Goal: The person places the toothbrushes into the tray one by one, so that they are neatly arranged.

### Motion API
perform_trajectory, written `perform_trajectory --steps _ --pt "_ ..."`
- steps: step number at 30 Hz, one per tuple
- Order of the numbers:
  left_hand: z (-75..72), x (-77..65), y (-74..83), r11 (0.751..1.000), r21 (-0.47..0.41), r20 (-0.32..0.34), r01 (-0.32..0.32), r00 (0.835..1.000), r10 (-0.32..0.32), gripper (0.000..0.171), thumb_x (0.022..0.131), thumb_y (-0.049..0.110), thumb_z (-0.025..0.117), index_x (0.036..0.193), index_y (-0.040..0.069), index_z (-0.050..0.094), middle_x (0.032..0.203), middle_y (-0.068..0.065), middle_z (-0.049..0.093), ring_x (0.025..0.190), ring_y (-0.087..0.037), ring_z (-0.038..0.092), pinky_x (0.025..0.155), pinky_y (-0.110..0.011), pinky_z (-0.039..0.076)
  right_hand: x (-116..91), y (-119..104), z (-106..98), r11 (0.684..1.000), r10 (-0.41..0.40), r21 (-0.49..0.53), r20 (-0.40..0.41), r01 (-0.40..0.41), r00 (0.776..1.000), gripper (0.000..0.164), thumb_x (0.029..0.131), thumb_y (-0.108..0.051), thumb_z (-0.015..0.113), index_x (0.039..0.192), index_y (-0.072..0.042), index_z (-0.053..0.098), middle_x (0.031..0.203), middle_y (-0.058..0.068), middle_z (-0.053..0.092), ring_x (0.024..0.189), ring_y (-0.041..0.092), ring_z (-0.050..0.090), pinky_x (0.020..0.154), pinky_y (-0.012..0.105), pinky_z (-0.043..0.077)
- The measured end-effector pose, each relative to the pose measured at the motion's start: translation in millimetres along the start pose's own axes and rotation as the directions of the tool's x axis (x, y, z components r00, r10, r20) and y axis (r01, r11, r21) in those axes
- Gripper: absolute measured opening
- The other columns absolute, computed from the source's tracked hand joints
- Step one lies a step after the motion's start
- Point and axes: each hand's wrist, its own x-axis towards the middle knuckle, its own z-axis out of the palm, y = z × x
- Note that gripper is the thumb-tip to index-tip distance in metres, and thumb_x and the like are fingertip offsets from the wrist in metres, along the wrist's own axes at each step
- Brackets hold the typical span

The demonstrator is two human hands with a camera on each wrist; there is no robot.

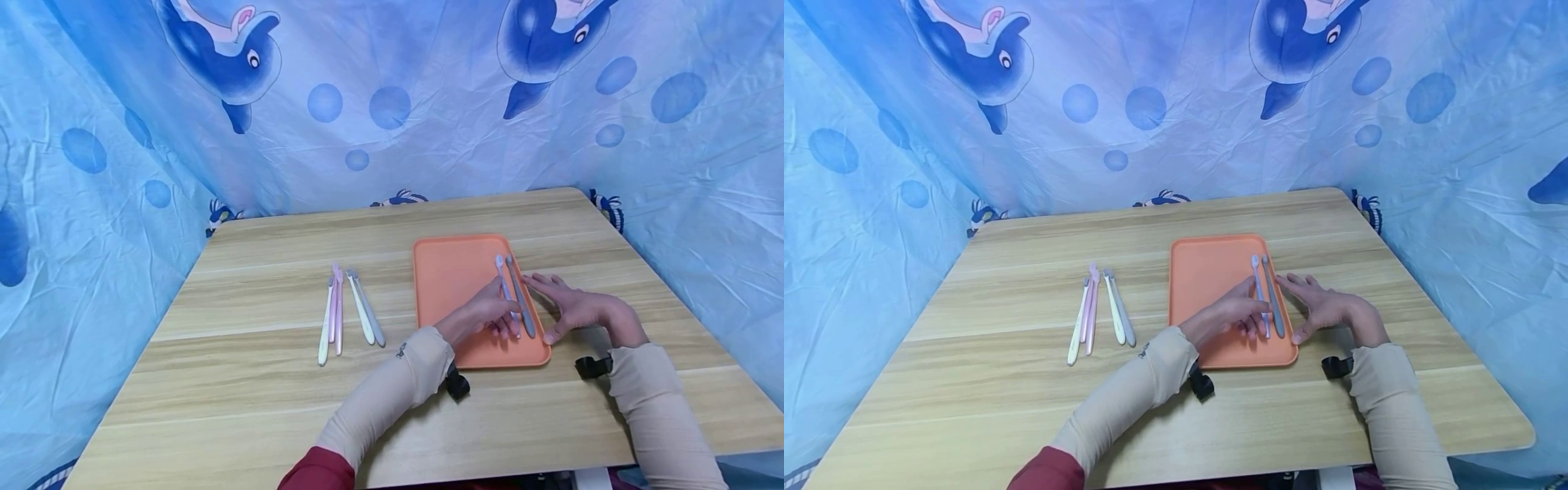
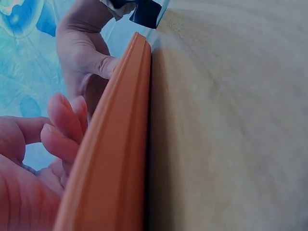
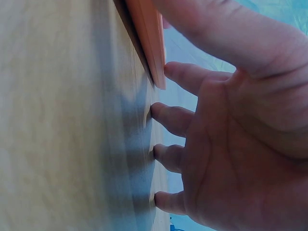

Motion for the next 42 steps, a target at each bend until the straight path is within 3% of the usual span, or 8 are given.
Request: perform_trajectory --steps 5,13,20,32,42 --pt "0.4 -8.0 5.6 1.0 0.006 0.018 0.002 1.0 -0.002 0.089 0.1 0.009 0.055 0.162 0.017 -0.008 0.054 -0.01 0.062 0.034 -0.014 0.051 0.034 -0.023 0.037 0.1 -0.9 0.7 1.0 0.009 0.01 0.002 -0.009 1.0 0.125 0.068 -0.028 0.091 0.161 -0.007 0.011 0.163 0.034 -0.005 0.144 0.065 -0.015 0.104 0.089 0.001" --pt "-1.8 -26.9 16.3 0.998 0.052 0.035 -0.045 0.998 0.043 0.088 0.099 0.012 0.057 0.163 0.024 -0.003 0.057 -0.01 0.063 0.036 -0.013 0.052 0.037 -0.023 0.037 -1.6 0.0 1.3 1.0 0.011 0.02 0.0 -0.011 1.0 0.125 0.069 -0.029 0.091 0.161 -0.008 0.01 0.164 0.033 -0.006 0.144 0.064 -0.017 0.103 0.089 -0.001" --pt "-12.7 -47.9 22.3 0.992 0.1 0.016 -0.07 0.997 0.069 0.089 0.098 0.021 0.063 0.162 0.035 0.003 0.059 -0.01 0.065 0.038 -0.015 0.054 0.04 -0.026 0.04 -1.1 0.6 1.8 0.999 0.017 0.031 0.0 -0.017 1.0 0.126 0.069 -0.028 0.091 0.161 -0.007 0.009 0.164 0.033 -0.007 0.144 0.064 -0.017 0.103 0.089 -0.001" --pt "-39.2 -82.2 33.7 0.989 0.057 0.07 -0.14 0.988 0.136 0.087 0.1 0.021 0.061 0.162 0.034 0.002 0.057 -0.005 0.065 0.038 -0.015 0.054 0.038 -0.026 0.039 -0.1 0.3 0.2 1.0 0.006 0.012 -0.003 -0.006 1.0 0.125 0.068 -0.028 0.092 0.161 -0.007 0.011 0.163 0.035 -0.005 0.144 0.065 -0.015 0.104 0.089 0.0" --pt "-56.9 -110.4 39.8 0.971 0.043 0.108 -0.233 0.968 0.228 0.088 0.099 0.02 0.06 0.161 0.035 0.0 0.058 -0.003 0.065 0.04 -0.014 0.056 0.039 -0.025 0.041 -2.1 -0.3 -0.2 1.0 -0.019 0.02 -0.004 0.019 1.0 0.125 0.068 -0.028 0.091 0.161 -0.005 0.01 0.163 0.036 -0.004 0.143 0.066 -0.016 0.104 0.089 -0.001"
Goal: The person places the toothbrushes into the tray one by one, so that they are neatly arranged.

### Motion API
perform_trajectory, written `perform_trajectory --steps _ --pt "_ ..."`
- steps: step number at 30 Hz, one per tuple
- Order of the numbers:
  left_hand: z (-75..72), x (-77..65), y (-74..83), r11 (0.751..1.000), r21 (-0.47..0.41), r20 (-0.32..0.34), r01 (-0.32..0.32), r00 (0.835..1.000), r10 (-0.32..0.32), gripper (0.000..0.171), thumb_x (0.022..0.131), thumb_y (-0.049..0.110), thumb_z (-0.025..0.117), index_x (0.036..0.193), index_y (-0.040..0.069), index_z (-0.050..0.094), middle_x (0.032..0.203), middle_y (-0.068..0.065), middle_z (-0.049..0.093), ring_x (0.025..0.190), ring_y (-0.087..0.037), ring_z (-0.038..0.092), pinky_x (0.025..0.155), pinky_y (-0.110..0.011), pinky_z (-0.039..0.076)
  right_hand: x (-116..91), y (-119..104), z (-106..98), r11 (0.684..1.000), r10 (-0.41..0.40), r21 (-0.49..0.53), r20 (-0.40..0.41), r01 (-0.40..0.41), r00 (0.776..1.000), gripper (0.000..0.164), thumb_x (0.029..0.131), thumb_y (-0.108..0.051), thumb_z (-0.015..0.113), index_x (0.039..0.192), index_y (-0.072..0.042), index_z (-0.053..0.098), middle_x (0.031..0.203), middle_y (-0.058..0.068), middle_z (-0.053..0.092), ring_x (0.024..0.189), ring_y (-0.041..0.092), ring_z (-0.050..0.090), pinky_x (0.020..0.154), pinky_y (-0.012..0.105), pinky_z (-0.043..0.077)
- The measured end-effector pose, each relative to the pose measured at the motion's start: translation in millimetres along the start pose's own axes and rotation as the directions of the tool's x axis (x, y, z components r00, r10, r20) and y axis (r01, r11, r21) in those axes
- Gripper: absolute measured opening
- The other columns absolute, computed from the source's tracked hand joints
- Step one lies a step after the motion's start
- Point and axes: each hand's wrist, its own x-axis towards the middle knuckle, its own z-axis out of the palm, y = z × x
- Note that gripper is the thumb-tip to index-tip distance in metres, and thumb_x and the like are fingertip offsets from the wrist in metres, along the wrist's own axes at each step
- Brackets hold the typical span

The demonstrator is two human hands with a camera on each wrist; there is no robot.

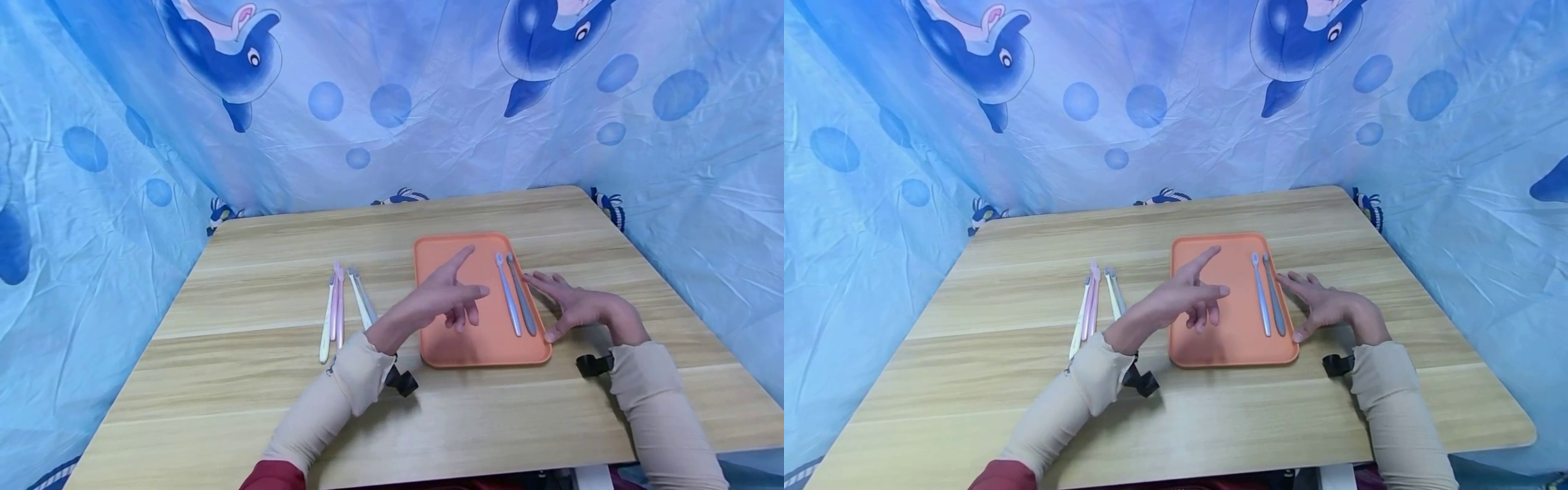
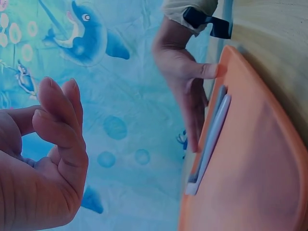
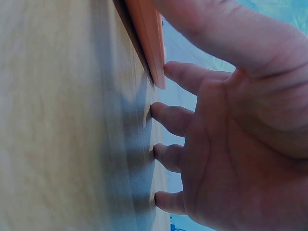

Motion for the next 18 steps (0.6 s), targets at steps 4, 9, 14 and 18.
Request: perform_trajectory --steps 4,9,14,18 --pt "-10.0 -11.5 3.1 1.0 0.011 -0.006 -0.021 1.0 0.021 0.088 0.1 0.02 0.06 0.161 0.034 -0.001 0.059 -0.002 0.065 0.04 -0.014 0.057 0.04 -0.024 0.041 -0.2 0.4 0.1 1.0 -0.006 0.002 0.0 0.006 1.0 0.125 0.068 -0.027 0.091 0.161 -0.004 0.01 0.163 0.036 -0.004 0.143 0.066 -0.015 0.104 0.089 0.0" --pt "-23.7 -25.7 7.3 0.999 0.034 -0.047 -0.028 0.998 0.029 0.087 0.099 0.02 0.06 0.161 0.034 0.001 0.059 -0.002 0.066 0.04 -0.014 0.056 0.04 -0.024 0.04 0.2 1.0 0.0 1.0 -0.006 -0.001 0.0 0.006 1.0 0.125 0.069 -0.027 0.091 0.161 -0.004 0.01 0.163 0.036 -0.004 0.143 0.066 -0.015 0.104 0.089 0.0" --pt "-37.2 -40.7 10.8 0.998 0.027 -0.07 -0.057 0.996 0.059 0.086 0.099 0.017 0.059 0.161 0.034 0.002 0.058 -0.003 0.066 0.039 -0.014 0.056 0.037 -0.024 0.037 0.6 0.6 0.0 1.0 0.002 -0.006 0.002 -0.002 1.0 0.125 0.068 -0.027 0.091 0.161 -0.005 0.01 0.163 0.035 -0.005 0.144 0.066 -0.015 0.104 0.089 0.0" --pt "-48.5 -51.9 9.9 0.998 0.018 -0.092 -0.064 0.994 0.065 0.087 0.099 0.015 0.059 0.161 0.035 0.002 0.058 -0.005 0.067 0.039 -0.014 0.057 0.037 -0.023 0.037 0.6 0.6 0.2 1.0 0.01 -0.006 0.003 -0.01 1.0 0.125 0.068 -0.027 0.091 0.161 -0.006 0.01 0.163 0.035 -0.004 0.144 0.065 -0.015 0.104 0.088 0.0"
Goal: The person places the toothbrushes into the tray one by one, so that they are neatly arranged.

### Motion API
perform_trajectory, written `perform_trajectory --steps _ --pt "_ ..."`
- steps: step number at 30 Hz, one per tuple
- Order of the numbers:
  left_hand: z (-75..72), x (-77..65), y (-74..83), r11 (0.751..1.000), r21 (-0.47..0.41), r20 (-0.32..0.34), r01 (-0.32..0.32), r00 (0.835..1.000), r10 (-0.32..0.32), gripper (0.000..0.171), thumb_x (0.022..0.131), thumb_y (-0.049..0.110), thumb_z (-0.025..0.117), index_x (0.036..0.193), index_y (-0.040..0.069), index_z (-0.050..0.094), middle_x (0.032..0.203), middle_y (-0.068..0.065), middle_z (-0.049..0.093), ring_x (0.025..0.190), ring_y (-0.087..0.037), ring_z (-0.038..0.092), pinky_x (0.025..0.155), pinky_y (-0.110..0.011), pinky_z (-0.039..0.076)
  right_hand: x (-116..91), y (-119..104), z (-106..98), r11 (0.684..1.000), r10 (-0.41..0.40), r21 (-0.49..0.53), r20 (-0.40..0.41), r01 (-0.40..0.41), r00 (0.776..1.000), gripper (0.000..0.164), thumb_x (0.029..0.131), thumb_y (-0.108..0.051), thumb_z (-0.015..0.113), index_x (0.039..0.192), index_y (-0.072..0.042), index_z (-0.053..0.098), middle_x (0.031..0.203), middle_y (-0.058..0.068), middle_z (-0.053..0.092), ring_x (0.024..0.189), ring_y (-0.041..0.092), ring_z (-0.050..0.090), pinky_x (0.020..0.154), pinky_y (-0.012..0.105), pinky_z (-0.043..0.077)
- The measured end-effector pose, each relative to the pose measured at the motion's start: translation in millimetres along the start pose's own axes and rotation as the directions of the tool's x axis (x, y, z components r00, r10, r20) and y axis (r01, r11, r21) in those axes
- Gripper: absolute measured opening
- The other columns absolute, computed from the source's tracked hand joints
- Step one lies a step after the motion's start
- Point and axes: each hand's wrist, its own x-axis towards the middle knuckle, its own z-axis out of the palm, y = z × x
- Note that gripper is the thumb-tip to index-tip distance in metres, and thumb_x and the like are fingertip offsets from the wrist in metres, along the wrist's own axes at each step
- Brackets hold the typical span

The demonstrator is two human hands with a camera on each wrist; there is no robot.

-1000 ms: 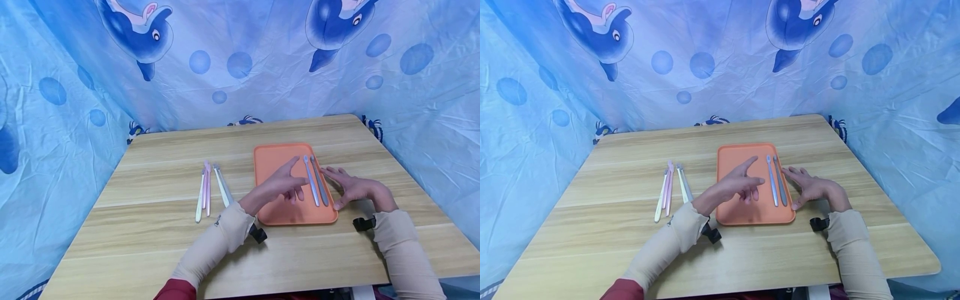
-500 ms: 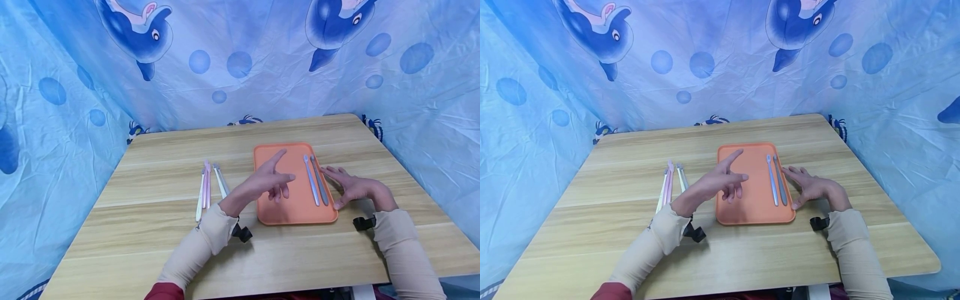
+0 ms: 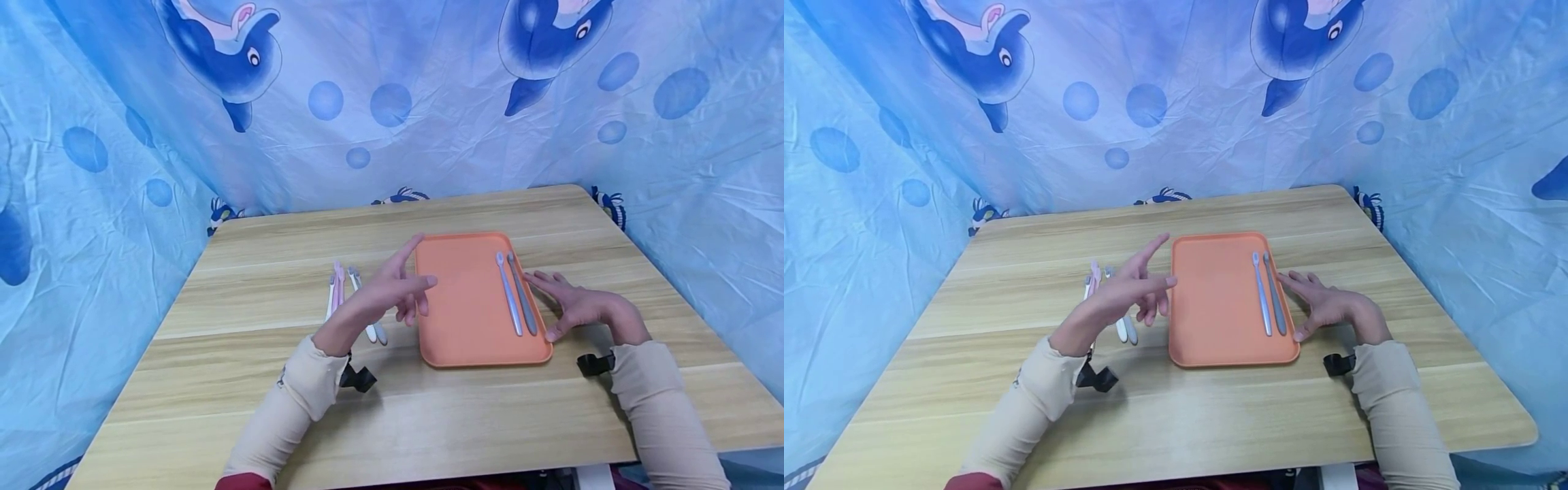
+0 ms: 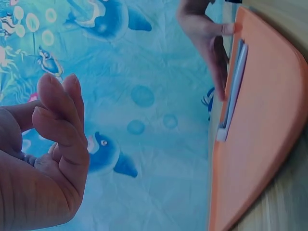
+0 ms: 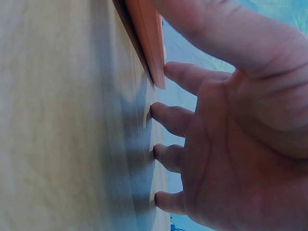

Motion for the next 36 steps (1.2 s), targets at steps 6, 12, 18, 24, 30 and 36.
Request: perform_trajectory --steps 6,12,18,24,30,36 --pt "-18.4 -12.3 -3.8 0.999 0.043 -0.074 0.031 0.997 -0.028 0.087 0.099 0.014 0.058 0.162 0.034 0.001 0.057 -0.004 0.067 0.039 -0.014 0.057 0.038 -0.023 0.041 0.7 0.6 0.0 1.0 0.001 0.003 -0.001 -0.001 1.0 0.125 0.068 -0.026 0.091 0.161 -0.006 0.011 0.163 0.035 -0.003 0.144 0.065 -0.015 0.105 0.088 0.0" --pt "-40.2 -24.6 -10.3 0.997 0.071 -0.127 0.022 0.992 -0.013 0.088 0.1 0.014 0.057 0.162 0.031 -0.003 0.057 -0.004 0.067 0.04 -0.014 0.058 0.037 -0.023 0.041 0.1 0.2 -0.2 1.0 0.005 0.001 -0.002 -0.005 1.0 0.125 0.068 -0.027 0.091 0.161 -0.006 0.011 0.163 0.036 -0.003 0.144 0.066 -0.015 0.105 0.088 0.0" --pt "-56.1 -40.8 -14.1 0.993 0.107 -0.159 0.043 0.987 -0.026 0.088 0.1 0.017 0.058 0.162 0.031 -0.004 0.058 -0.003 0.067 0.041 -0.013 0.058 0.037 -0.023 0.041 -0.6 -0.1 -0.3 1.0 -0.002 -0.005 -0.006 0.002 1.0 0.124 0.068 -0.028 0.091 0.161 -0.006 0.011 0.163 0.036 -0.003 0.144 0.066 -0.014 0.105 0.088 0.0" --pt "-73.1 -52.9 -21.6 0.989 0.13 -0.194 0.065 0.98 -0.039 0.087 0.101 0.016 0.056 0.162 0.027 -0.004 0.056 0.0 0.067 0.04 -0.012 0.058 0.037 -0.022 0.041 -0.7 -0.9 0.1 1.0 -0.001 0.001 -0.007 0.001 1.0 0.124 0.068 -0.027 0.091 0.161 -0.005 0.011 0.163 0.036 -0.003 0.143 0.066 -0.014 0.105 0.088 0.0" --pt "-89.4 -64.8 -33.7 0.985 0.135 -0.224 0.111 0.971 -0.079 0.088 0.101 0.018 0.056 0.162 0.026 -0.006 0.056 0.0 0.066 0.04 -0.01 0.058 0.037 -0.021 0.041 -0.6 -2.8 0.5 1.0 0.016 0.007 -0.004 -0.016 1.0 0.124 0.068 -0.027 0.091 0.161 -0.007 0.011 0.163 0.035 -0.003 0.144 0.065 -0.014 0.106 0.087 0.0" --pt "-107.6 -77.6 -46.1 0.973 0.158 -0.238 0.17 0.963 -0.13 0.087 0.101 0.017 0.055 0.162 0.021 -0.008 0.055 0.0 0.064 0.04 -0.009 0.057 0.037 -0.022 0.041 -1.1 -1.4 0.5 1.0 0.002 0.016 -0.005 -0.002 1.0 0.125 0.069 -0.027 0.091 0.161 -0.006 0.01 0.163 0.036 -0.003 0.144 0.065 -0.015 0.105 0.088 0.0"
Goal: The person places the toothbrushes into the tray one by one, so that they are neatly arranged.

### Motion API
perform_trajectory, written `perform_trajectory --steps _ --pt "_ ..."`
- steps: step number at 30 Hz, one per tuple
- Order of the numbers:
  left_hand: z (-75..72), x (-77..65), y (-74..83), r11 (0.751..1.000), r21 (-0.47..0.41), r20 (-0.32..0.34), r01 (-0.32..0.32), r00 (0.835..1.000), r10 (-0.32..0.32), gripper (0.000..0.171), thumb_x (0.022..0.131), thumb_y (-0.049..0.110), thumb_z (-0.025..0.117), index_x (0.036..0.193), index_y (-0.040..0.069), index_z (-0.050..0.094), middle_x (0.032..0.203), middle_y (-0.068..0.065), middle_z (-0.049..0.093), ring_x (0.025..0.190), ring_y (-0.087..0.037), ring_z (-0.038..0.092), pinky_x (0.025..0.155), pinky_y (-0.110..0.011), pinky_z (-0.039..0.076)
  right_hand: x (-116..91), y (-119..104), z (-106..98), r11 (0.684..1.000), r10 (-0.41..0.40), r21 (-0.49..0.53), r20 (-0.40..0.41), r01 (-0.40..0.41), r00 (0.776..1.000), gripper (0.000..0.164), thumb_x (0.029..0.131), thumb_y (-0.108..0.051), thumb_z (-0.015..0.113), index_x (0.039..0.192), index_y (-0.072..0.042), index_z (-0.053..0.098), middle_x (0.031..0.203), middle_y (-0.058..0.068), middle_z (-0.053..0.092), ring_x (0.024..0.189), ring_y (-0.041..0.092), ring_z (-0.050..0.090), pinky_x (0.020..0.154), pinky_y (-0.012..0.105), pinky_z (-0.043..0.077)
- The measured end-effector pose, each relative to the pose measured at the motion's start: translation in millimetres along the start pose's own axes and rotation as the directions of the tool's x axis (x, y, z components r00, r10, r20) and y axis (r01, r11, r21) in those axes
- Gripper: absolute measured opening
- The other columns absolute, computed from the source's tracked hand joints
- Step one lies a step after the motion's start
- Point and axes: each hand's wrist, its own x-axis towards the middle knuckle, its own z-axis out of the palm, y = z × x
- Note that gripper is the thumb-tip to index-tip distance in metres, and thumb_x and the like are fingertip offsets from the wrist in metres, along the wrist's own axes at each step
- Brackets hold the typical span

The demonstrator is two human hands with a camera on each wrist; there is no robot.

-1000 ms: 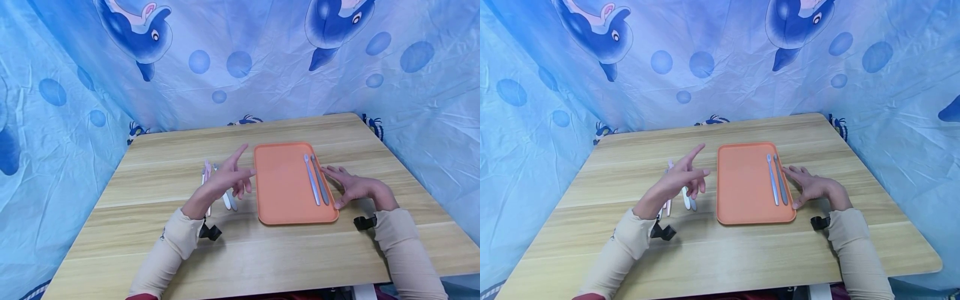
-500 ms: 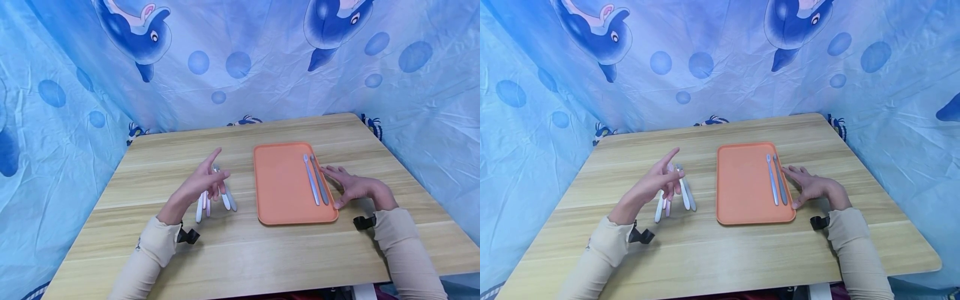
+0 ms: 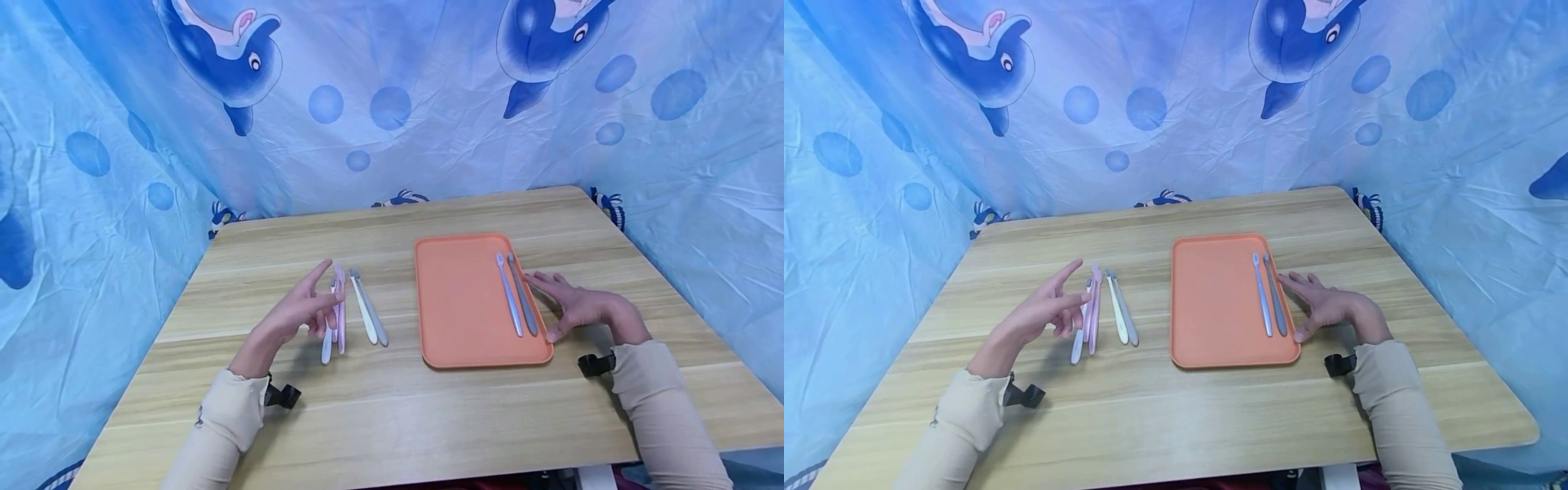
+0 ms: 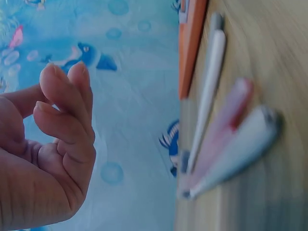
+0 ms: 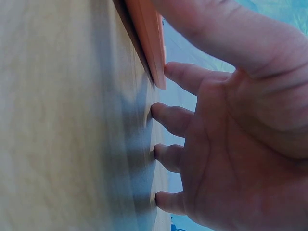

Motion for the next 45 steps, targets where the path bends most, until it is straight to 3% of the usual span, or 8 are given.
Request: perform_trajectory --steps 7,13,26,32,45 --pt "-13.7 -2.8 -14.1 0.996 0.027 -0.004 0.085 0.996 -0.085 0.09 0.1 0.025 0.059 0.162 0.022 -0.006 0.057 -0.001 0.066 0.041 -0.011 0.057 0.04 -0.022 0.044 -0.8 3.3 1.0 1.0 0.001 0.01 -0.004 -0.001 1.0 0.124 0.07 -0.026 0.09 0.161 -0.006 0.01 0.163 0.035 -0.004 0.144 0.064 -0.016 0.104 0.088 -0.001" --pt "-19.4 -3.0 -26.5 0.995 0.008 0.018 0.102 0.995 -0.103 0.09 0.101 0.023 0.058 0.162 0.018 -0.008 0.057 -0.002 0.066 0.041 -0.01 0.057 0.039 -0.021 0.045 -1.5 1.3 0.1 1.0 0.004 0.008 0.002 -0.004 1.0 0.124 0.069 -0.028 0.09 0.161 -0.005 0.009 0.163 0.035 -0.006 0.144 0.065 -0.017 0.104 0.089 -0.001" --pt "-21.8 -3.7 -46.0 0.99 0.006 0.071 0.139 0.988 -0.139 0.093 0.1 0.022 0.06 0.162 0.015 -0.01 0.056 0.001 0.065 0.041 -0.009 0.056 0.037 -0.019 0.04 -0.3 1.3 -0.4 1.0 0.0 0.006 0.004 0.0 1.0 0.125 0.069 -0.026 0.091 0.161 -0.004 0.009 0.163 0.034 -0.005 0.144 0.065 -0.018 0.103 0.089 -0.001" --pt "-25.4 -4.3 -53.0 0.986 0.023 0.133 0.162 0.978 -0.164 0.094 0.101 0.02 0.058 0.16 0.011 -0.014 0.057 0.002 0.065 0.041 -0.007 0.055 0.037 -0.018 0.042 -0.2 1.9 -0.8 1.0 -0.002 0.009 0.006 0.002 1.0 0.125 0.069 -0.027 0.091 0.161 -0.005 0.009 0.163 0.034 -0.005 0.144 0.065 -0.017 0.103 0.089 -0.001" --pt "-22.8 -4.4 -61.0 0.971 0.136 0.173 0.198 0.96 -0.22 0.1 0.098 0.021 0.063 0.16 0.006 -0.014 0.058 -0.003 0.064 0.042 -0.008 0.056 0.037 -0.019 0.044 0.3 2.8 -1.3 1.0 0.009 0.01 0.006 -0.009 1.0 0.125 0.069 -0.027 0.091 0.162 -0.007 0.009 0.164 0.033 -0.005 0.144 0.064 -0.017 0.103 0.089 -0.001"
